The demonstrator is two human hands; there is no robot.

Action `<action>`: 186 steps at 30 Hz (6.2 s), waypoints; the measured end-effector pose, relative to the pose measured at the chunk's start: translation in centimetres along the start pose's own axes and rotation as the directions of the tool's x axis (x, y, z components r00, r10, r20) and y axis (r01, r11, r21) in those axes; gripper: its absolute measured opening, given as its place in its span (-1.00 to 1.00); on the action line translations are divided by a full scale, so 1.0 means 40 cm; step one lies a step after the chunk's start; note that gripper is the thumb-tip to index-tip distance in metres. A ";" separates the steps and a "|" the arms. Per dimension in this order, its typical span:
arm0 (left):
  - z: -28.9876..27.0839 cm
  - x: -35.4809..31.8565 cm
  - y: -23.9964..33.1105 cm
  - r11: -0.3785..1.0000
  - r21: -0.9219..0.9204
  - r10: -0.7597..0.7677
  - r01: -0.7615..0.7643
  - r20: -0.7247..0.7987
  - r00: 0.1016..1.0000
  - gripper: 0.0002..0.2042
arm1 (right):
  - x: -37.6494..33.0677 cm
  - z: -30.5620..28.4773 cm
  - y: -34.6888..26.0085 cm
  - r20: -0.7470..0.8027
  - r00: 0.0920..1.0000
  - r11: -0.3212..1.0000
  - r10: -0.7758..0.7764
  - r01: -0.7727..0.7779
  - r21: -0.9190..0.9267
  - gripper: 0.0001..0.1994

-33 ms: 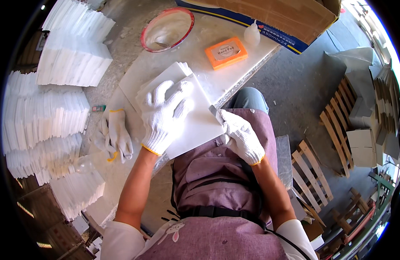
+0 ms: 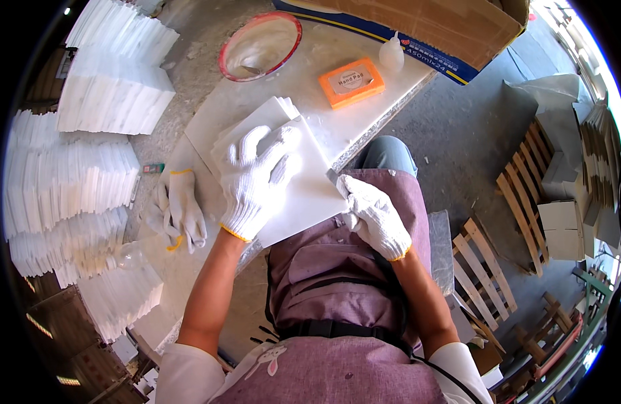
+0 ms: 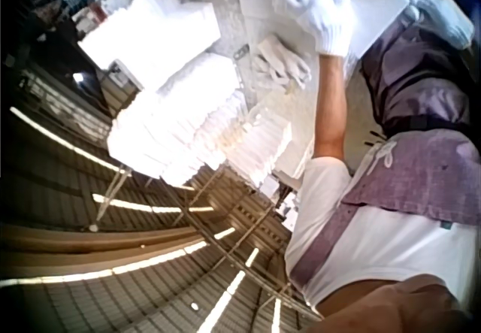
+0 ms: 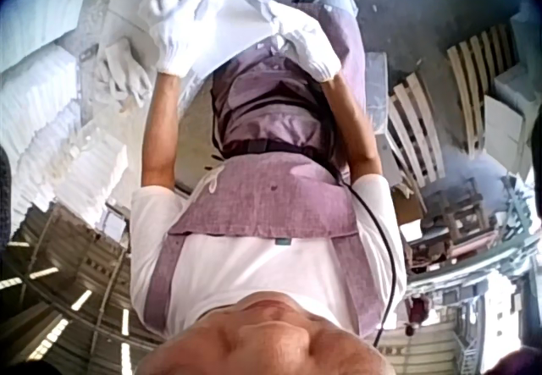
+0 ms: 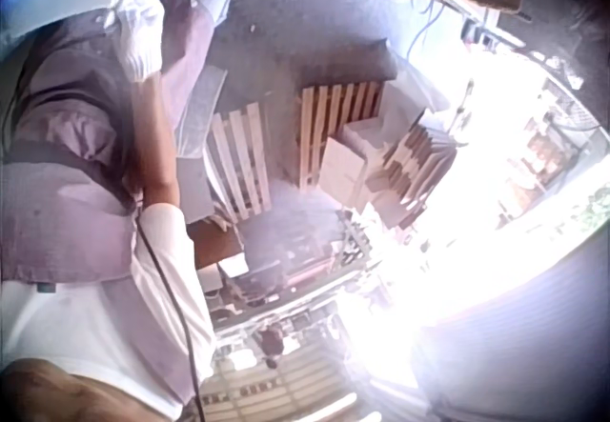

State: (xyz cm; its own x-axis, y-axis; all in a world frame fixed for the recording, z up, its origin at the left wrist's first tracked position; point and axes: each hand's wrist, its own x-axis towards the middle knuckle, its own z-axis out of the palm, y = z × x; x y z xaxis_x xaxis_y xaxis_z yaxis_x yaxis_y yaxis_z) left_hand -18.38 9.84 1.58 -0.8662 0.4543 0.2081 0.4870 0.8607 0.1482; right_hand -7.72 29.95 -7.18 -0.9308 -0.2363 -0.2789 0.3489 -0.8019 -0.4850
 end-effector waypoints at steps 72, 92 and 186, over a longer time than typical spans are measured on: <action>0.014 0.019 -0.002 0.988 -0.073 0.126 -0.135 -0.110 0.986 -0.61 | -0.057 0.189 -0.079 -0.332 0.898 0.584 -0.288 -0.111 -0.804 -0.66; 0.007 0.027 -0.003 0.993 -0.083 0.069 -0.081 -0.144 0.987 -0.64 | 0.052 0.183 -0.057 0.231 0.808 -0.287 -0.542 0.080 -0.955 -0.40; -0.205 0.028 -0.105 0.746 -0.576 -0.207 0.335 0.277 0.938 -0.58 | 0.025 0.266 -0.096 0.508 0.773 -0.115 -0.379 0.505 -0.855 -0.70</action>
State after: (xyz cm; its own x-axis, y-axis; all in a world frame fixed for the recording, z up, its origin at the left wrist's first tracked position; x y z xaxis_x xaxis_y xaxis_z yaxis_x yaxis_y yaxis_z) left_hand -20.49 4.87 9.12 -0.9447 0.3113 -0.1033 0.1376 0.6620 0.7368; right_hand -11.16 26.96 3.24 -0.9075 -0.1572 0.3895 -0.4173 0.4423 -0.7939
